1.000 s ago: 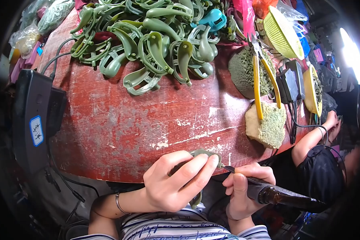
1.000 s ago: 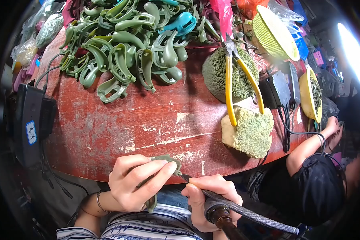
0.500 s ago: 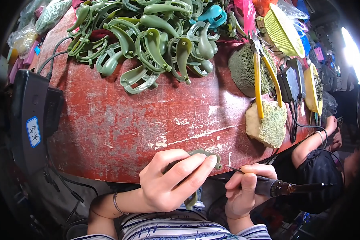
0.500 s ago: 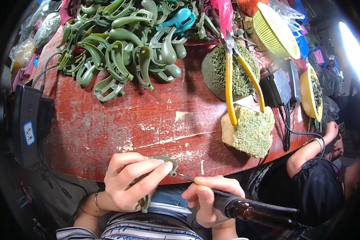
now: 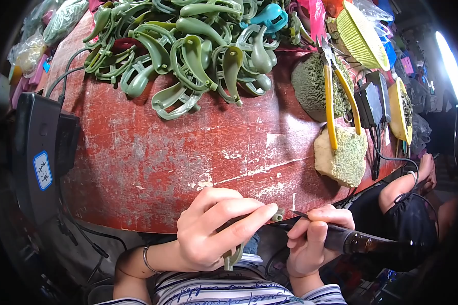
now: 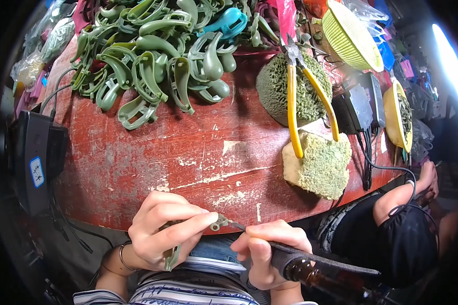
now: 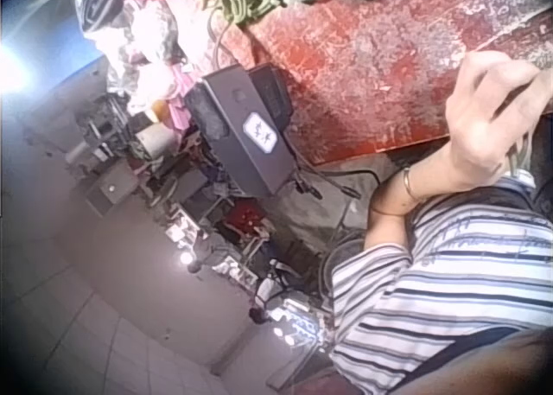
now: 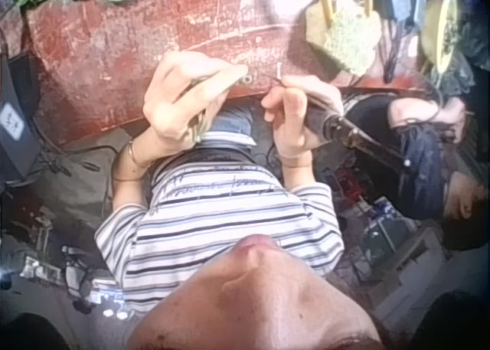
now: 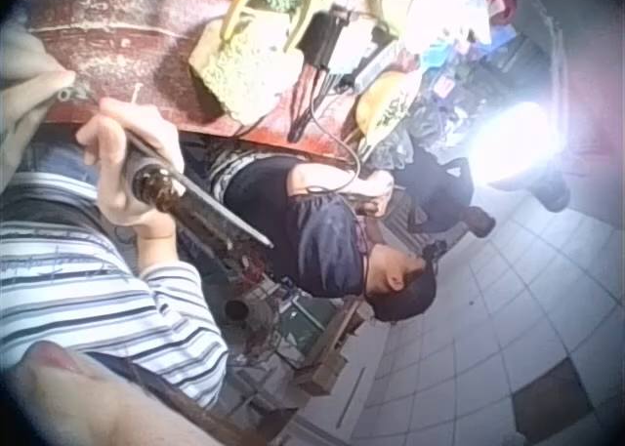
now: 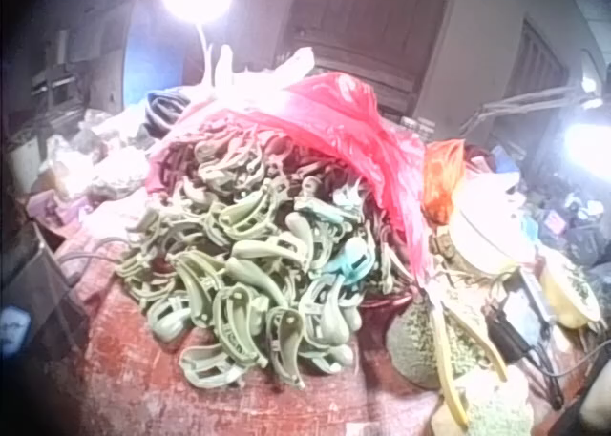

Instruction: The recorder uses a soldering iron to melt or weld plastic hair clip components and places them in a plastic bag.

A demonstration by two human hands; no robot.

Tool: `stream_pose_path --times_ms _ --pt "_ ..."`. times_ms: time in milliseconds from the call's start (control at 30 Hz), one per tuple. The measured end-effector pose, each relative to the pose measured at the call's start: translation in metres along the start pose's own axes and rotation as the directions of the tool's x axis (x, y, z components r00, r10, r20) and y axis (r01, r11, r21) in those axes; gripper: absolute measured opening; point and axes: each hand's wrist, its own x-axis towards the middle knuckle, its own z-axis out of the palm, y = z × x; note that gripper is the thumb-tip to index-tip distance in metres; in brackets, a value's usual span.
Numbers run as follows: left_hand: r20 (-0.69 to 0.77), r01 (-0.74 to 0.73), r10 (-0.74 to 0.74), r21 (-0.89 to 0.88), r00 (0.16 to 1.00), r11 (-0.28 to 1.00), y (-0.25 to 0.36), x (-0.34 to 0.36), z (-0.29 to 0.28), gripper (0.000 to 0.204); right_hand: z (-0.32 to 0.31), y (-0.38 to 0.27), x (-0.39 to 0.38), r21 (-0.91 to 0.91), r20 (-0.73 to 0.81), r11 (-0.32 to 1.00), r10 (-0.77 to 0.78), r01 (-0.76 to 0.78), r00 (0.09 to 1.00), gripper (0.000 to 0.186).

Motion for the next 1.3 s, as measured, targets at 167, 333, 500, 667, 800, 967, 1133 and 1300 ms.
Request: stream_pose_path --times_ms 167,333,500,667,800,967,1133,1300 --pt "0.018 -0.024 0.022 0.101 1.0 0.995 0.005 -0.003 0.0 0.038 -0.003 -0.002 -0.002 -0.054 0.032 0.996 -0.07 0.071 0.997 0.014" --pt "0.009 -0.089 0.09 0.288 0.996 0.953 0.009 -0.006 0.002 0.035 0.001 -0.003 -0.002 -0.076 0.049 0.995 -0.053 0.057 0.997 0.012" --pt "-0.069 -0.135 0.167 0.339 0.984 0.931 0.003 -0.005 0.006 0.037 -0.001 0.0 -0.001 -0.089 0.069 0.991 -0.09 0.096 0.994 0.014" --pt "-0.079 -0.138 0.168 0.296 0.983 0.945 0.004 -0.005 0.007 0.038 -0.003 -0.009 -0.001 -0.014 -0.057 0.998 -0.055 0.055 0.997 0.028" --pt "0.004 -0.04 0.04 0.144 0.999 0.989 0.005 -0.006 0.003 0.039 -0.007 -0.006 -0.005 -0.022 0.013 1.0 0.014 -0.013 1.0 0.031" --pt "0.01 0.006 -0.006 0.022 1.0 1.0 0.009 -0.003 0.001 0.039 -0.01 -0.008 -0.01 -0.044 0.073 0.999 0.009 -0.006 0.997 0.028" --pt "0.007 0.014 -0.014 -0.054 1.0 0.998 0.009 -0.003 0.001 0.034 -0.008 -0.01 -0.008 -0.068 0.034 0.997 0.05 -0.047 0.998 0.025" --pt "0.044 0.092 -0.085 -0.18 0.995 0.979 0.011 0.001 0.0 0.03 -0.013 -0.011 -0.012 -0.017 0.098 0.999 0.043 -0.042 0.994 0.026"
